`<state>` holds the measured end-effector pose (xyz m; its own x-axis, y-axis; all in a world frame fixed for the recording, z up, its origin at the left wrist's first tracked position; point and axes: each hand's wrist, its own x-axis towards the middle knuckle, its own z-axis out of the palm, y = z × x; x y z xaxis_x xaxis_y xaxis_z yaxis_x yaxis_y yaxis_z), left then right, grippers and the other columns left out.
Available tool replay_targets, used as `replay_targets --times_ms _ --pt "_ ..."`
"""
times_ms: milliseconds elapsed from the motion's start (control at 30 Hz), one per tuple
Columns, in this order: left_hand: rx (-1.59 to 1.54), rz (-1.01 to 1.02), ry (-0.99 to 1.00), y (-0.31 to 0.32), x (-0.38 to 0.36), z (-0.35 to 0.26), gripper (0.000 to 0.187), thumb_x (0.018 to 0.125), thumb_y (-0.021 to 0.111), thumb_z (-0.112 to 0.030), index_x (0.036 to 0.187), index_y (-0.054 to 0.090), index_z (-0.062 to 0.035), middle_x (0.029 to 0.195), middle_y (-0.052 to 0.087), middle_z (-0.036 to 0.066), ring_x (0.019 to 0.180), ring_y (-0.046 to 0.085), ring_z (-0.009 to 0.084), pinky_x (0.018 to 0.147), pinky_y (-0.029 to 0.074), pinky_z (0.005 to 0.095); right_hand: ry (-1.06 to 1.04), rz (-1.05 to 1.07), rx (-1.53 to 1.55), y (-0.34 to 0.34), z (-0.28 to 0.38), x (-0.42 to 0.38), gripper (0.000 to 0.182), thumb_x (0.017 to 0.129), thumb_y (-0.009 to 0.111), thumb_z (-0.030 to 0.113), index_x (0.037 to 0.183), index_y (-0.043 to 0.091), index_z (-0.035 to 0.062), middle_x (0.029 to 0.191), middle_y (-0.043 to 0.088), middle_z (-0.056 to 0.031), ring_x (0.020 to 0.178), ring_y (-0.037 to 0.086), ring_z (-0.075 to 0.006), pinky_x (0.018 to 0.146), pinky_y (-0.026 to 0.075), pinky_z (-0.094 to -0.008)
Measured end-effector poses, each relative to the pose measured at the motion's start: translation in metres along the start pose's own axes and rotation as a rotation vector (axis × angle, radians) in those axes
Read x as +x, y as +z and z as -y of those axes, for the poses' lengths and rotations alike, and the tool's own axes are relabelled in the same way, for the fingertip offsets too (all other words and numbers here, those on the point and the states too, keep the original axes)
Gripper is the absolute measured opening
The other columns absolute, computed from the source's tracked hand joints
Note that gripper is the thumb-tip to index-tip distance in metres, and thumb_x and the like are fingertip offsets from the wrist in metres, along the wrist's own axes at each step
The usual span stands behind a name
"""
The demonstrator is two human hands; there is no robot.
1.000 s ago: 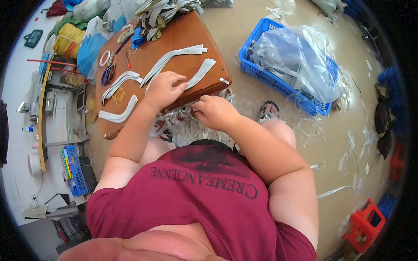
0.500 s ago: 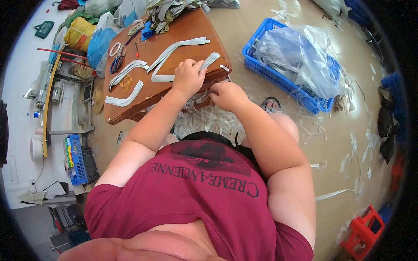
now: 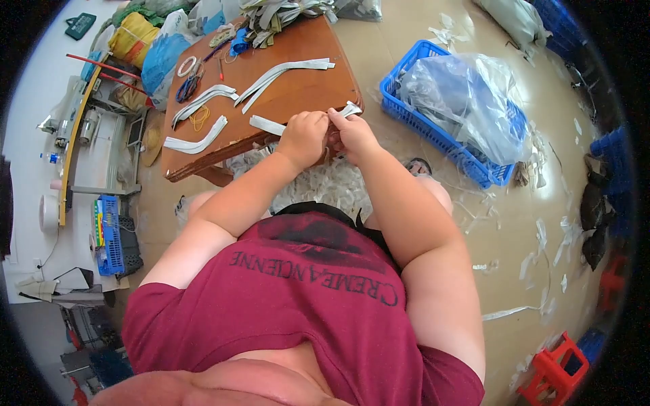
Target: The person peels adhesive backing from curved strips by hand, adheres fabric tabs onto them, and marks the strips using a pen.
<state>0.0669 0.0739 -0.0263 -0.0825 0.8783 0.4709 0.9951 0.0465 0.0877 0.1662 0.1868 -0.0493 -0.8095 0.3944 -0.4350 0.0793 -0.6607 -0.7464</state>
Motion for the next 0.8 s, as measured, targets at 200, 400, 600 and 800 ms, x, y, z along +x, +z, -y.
replay_targets --times_ms 200,400,600,800 --pt "-0.325 -0.022 -0.175 -0.024 -0.001 -0.016 0.029 0.078 0.058 -0.009 0.106 0.061 -0.0015 0.092 0.062 0.014 0.085 0.059 0.0308 0.073 0.046 0.0401 -0.188 0.006 -0.014 0.015 0.022 -0.025 0.020 0.088 0.063 0.025 0.099 0.059 0.0085 0.071 0.054 0.0019 0.052 0.046 -0.0067 0.044 0.032 -0.0225" --pt "-0.851 0.026 -0.375 -0.036 -0.001 -0.033 0.036 0.086 0.055 -0.006 0.122 0.055 -0.0025 0.099 0.060 0.011 0.091 0.058 0.0186 0.082 0.045 0.0284 -0.201 0.248 0.144 0.002 0.041 -0.054 0.026 0.080 0.070 0.011 0.102 0.057 0.0042 0.073 0.057 -0.0015 0.054 0.051 -0.0103 0.047 0.039 -0.0243" --pt "-0.794 -0.001 -0.232 -0.029 -0.003 -0.043 0.045 0.089 0.046 0.000 0.133 0.046 -0.0060 0.093 0.055 0.007 0.083 0.056 0.0157 0.075 0.046 0.0279 -0.219 0.305 0.167 -0.006 0.044 -0.071 0.032 0.077 0.073 0.006 0.104 0.058 0.0032 0.077 0.059 -0.0031 0.058 0.054 -0.0129 0.052 0.044 -0.0257" --pt "-0.827 -0.020 -0.188 -0.031 -0.006 -0.051 0.044 0.092 0.042 -0.004 0.136 0.043 -0.0059 0.091 0.051 0.006 0.078 0.053 0.0140 0.070 0.045 0.0256 -0.236 0.298 0.141 -0.007 0.040 -0.077 0.033 0.079 0.072 0.008 0.108 0.058 0.0026 0.080 0.059 -0.0026 0.062 0.054 -0.0120 0.054 0.044 -0.0256"
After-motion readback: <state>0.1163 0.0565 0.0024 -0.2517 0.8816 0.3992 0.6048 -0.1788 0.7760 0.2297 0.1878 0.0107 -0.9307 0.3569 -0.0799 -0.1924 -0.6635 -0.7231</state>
